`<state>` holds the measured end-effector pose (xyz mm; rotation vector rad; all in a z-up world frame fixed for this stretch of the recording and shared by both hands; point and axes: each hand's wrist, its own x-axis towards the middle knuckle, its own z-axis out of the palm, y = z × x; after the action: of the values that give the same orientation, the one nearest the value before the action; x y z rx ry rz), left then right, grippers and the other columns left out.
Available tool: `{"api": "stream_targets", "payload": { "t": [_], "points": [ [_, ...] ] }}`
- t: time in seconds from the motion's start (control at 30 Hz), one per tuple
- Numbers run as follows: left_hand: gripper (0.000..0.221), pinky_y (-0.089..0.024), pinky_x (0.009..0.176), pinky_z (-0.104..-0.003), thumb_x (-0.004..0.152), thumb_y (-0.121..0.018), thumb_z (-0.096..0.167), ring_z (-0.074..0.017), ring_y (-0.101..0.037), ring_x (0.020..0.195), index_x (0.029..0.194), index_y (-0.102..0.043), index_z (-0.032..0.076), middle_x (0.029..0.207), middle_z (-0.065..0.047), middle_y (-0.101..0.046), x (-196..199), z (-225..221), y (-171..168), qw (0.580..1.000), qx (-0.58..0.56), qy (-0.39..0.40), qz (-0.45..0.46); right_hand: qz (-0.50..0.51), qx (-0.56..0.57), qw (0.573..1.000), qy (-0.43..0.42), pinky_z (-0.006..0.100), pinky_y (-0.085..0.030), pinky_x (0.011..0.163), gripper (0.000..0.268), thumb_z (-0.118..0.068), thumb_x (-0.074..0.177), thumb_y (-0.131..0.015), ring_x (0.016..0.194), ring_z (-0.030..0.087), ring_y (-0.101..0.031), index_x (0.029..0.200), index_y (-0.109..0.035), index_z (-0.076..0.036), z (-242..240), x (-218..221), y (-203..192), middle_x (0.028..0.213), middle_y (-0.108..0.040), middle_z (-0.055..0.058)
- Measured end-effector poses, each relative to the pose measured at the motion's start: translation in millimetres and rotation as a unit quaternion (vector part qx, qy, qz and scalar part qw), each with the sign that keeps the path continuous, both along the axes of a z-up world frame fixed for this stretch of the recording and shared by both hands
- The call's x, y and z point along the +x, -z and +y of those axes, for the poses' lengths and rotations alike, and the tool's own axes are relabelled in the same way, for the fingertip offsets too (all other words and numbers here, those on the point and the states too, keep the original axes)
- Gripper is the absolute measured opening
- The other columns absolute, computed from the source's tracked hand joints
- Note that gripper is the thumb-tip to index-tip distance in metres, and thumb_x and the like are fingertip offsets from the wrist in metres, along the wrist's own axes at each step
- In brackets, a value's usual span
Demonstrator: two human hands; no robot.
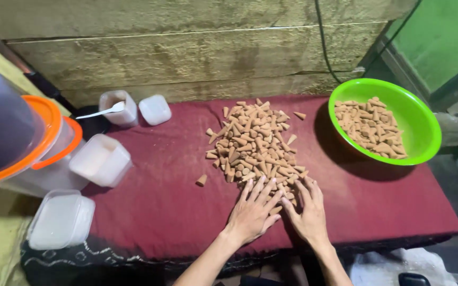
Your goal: Dumping a bowl of incense cones onto a table and spreading them out for sorting or drying
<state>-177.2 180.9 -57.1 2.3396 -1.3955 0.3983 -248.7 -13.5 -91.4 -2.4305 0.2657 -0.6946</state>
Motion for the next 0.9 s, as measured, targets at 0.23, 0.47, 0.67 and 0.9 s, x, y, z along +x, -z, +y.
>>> {"api": "stream_targets", "payload": {
  "t": [0.23,0.47,0.67,0.9],
  "points": [
    [0.053,-0.017,0.125,-0.062,0.097,-0.056,0.043,-0.0316,-0.034,0.154,0.146,-0.055,0.022,0.158,-0.014,-0.046,-1,-2,31,0.997,-0.047,-0.064,-0.016,-0.008,-0.016,1.000,0.008,0.059,-0.036,0.118,0.068,-0.048,0.084,-0.081,0.141,0.050,-0.045,0.137,-0.065,-0.009,17,4,-8,0.145,-0.055,0.020],
    [0.041,-0.026,0.120,-0.066,0.094,-0.060,0.029,-0.0339,-0.044,0.147,0.134,-0.065,0.021,0.144,-0.015,-0.059,-6,1,33,0.989,-0.100,-0.089,-0.065,-0.052,-0.026,0.998,0.000,0.057,-0.037,0.118,0.063,-0.048,0.081,-0.085,0.136,0.048,-0.050,0.130,-0.069,-0.013,26,-2,-2,0.132,-0.063,0.014],
    [0.019,-0.045,0.112,-0.049,0.095,-0.062,0.025,-0.0279,-0.061,0.123,0.108,-0.067,0.012,0.115,-0.009,-0.064,-11,3,35,0.976,-0.139,-0.101,-0.137,-0.072,-0.052,0.996,-0.021,0.060,-0.038,0.115,0.062,-0.047,0.081,-0.085,0.136,0.052,-0.048,0.130,-0.069,-0.013,26,-8,2,0.136,-0.062,0.012],
    [0.021,-0.050,0.099,-0.042,0.098,-0.065,0.025,-0.0250,-0.063,0.113,0.115,-0.067,0.013,0.109,-0.005,-0.062,-1,10,50,0.971,-0.156,-0.150,-0.099,-0.078,-0.044,0.996,-0.005,0.056,-0.046,0.108,0.054,-0.034,0.081,-0.088,0.128,0.047,-0.055,0.127,-0.071,-0.012,27,-9,9,0.131,-0.062,0.013]
  ]
}}
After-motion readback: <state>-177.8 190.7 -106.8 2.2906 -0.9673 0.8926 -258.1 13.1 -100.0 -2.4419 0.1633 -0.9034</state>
